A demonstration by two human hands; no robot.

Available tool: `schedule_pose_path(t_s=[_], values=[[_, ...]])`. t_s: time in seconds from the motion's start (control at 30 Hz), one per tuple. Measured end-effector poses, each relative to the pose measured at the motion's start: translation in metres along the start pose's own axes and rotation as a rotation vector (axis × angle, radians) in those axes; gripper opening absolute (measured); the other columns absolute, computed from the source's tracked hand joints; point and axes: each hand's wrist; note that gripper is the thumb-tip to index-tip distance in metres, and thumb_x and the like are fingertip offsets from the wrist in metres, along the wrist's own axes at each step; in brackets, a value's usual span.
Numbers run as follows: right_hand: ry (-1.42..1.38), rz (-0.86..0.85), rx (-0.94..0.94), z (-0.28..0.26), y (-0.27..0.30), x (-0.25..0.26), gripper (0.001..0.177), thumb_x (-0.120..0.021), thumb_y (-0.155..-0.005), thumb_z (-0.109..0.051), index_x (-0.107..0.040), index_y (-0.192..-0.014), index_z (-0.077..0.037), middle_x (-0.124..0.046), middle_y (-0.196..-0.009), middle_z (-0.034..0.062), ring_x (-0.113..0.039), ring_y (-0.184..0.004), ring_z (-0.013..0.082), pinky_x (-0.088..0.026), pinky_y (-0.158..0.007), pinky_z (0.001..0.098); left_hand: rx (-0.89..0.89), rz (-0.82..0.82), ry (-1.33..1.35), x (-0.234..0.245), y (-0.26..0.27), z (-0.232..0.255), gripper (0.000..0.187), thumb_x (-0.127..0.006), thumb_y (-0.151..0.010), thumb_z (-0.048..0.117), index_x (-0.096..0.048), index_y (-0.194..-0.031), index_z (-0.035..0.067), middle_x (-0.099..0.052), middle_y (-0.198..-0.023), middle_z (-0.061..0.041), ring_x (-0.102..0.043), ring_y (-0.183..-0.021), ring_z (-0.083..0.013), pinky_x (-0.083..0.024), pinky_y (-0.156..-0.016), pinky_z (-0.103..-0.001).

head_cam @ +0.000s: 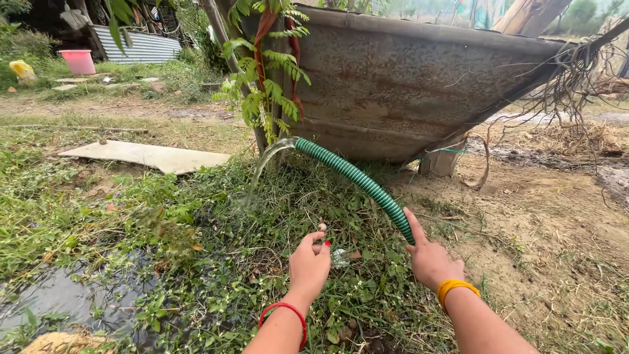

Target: Water several plants and trees in an outdoor garden area using a green garden hose.

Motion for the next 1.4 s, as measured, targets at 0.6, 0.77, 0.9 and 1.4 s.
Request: schedule_pose_path(t_s=[0.6, 0.77, 0.9, 1.4], values=[[0.002, -0.036, -0.012, -0.006, 0.011, 0.008, 0.077, -0.038, -0.108, -0.037, 0.015, -0.157, -0.063, -0.071, -0.129, 0.0101, -0.070, -0.120, 0.0263, -0.036, -0.113, 0.0618, 0.010, -0.027, -0.023, 0.004, 0.005, 0.005, 0.038, -0.063, -0.094, 0.025, -0.064, -0.132, 0.019, -0.079, -0.098, -0.002, -0.074, -0.076, -0.0146, -0.056, -0.079, -0.034], [0.006, -0.019, -0.003, -0.004, 0.009, 0.008, 0.078, -0.040, -0.108, -0.038, 0.016, -0.156, -0.063, -0.070, -0.129, 0.0110, -0.068, -0.120, 0.0273, -0.034, -0.113, 0.0643, -0.002, -0.019, -0.026, 0.002, 0.003, 0.004, 0.039, -0.065, -0.093, 0.027, -0.064, -0.132, 0.020, -0.080, -0.099, -0.002, -0.074, -0.076, -0.0154, -0.056, -0.078, -0.034], [0.003, -0.010, 0.007, -0.001, 0.007, 0.005, 0.078, -0.040, -0.108, -0.038, 0.015, -0.156, -0.063, -0.069, -0.130, 0.0114, -0.068, -0.121, 0.0281, -0.034, -0.113, 0.0650, -0.014, -0.021, -0.022, 0.001, 0.005, 0.005, 0.040, -0.065, -0.093, 0.027, -0.064, -0.132, 0.020, -0.080, -0.099, -0.002, -0.074, -0.076, -0.0156, -0.056, -0.079, -0.034], [-0.011, -0.006, -0.018, -0.003, 0.006, 0.009, 0.081, -0.041, -0.108, -0.032, 0.015, -0.157, -0.063, -0.070, -0.131, 0.0091, -0.070, -0.118, 0.0259, -0.039, -0.109, 0.0591, -0.069, 0.006, -0.053, 0.000, -0.006, -0.018, 0.040, -0.065, -0.090, 0.025, -0.065, -0.130, 0.018, -0.081, -0.099, -0.005, -0.074, -0.080, -0.0188, -0.056, -0.082, -0.036]])
Point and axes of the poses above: each hand's wrist, its own y-axis away from the middle knuckle, its own x-axis out of the back of the hand, z = x × y
